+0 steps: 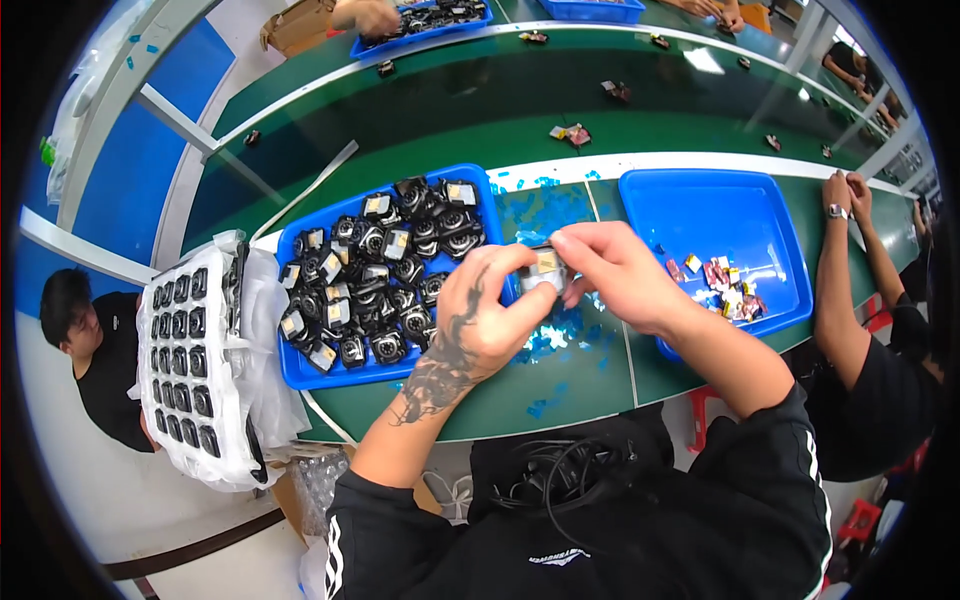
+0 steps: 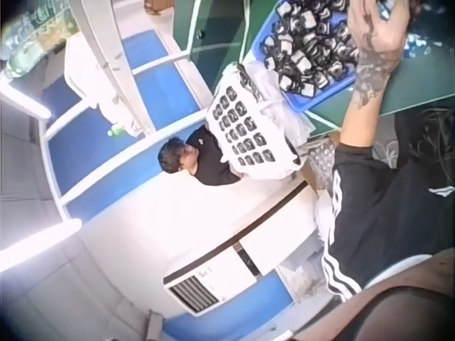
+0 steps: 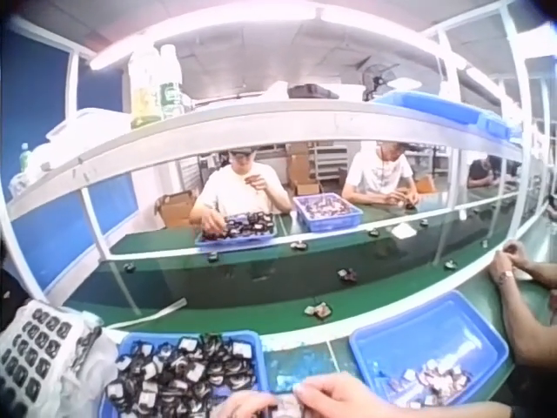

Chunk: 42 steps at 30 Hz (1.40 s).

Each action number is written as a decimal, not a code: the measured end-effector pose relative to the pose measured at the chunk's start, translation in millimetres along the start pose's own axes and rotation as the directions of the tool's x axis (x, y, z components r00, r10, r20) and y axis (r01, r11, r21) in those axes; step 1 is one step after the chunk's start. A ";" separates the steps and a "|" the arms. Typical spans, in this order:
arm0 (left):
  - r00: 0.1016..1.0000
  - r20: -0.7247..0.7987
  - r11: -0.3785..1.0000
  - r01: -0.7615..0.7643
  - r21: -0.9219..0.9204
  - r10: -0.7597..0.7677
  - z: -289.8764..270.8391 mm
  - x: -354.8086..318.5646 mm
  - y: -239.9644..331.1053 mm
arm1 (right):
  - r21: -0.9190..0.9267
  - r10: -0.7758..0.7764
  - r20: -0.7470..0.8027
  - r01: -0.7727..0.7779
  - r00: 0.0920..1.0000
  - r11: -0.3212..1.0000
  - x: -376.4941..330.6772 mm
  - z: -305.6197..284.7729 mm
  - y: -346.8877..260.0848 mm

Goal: Assembling small electronic components for digital devices on a manufacturing assembly line.

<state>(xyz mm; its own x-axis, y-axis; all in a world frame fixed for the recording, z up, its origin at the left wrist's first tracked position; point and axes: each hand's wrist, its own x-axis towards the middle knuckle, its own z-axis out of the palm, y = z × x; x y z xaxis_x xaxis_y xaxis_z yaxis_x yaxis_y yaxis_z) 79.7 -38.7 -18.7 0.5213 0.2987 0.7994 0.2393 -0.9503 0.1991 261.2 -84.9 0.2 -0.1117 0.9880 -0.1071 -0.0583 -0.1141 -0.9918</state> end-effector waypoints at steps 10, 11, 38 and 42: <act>0.566 0.627 0.026 0.753 -0.657 -0.535 18.5 -8.2 28.8 | 0.114 -0.032 -0.215 0.058 0.976 0.992 -31.9 6.3 28.4; 0.566 0.634 0.025 0.756 -0.654 -0.528 22.2 -8.9 29.0 | 0.180 0.000 -0.212 0.039 0.977 0.983 -33.6 6.5 28.4; 0.380 0.756 -0.428 0.650 -0.628 -0.533 25.2 -11.3 19.1 | -0.899 -0.473 -0.113 0.113 0.874 0.423 -44.9 -66.8 28.6; 0.399 0.759 -0.337 0.720 -0.606 -0.514 25.7 -5.1 20.5 | -0.936 -0.351 -0.281 -0.173 0.893 0.307 -49.3 -98.5 27.4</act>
<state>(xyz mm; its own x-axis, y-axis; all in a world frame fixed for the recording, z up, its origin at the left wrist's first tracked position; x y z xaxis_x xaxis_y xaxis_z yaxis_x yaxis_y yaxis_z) 103.1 -57.5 -33.3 0.7068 0.6742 -0.2141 -0.2020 0.4825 0.8523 362.8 -126.4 -28.6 0.1992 0.9519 0.2329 0.9297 -0.1085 -0.3519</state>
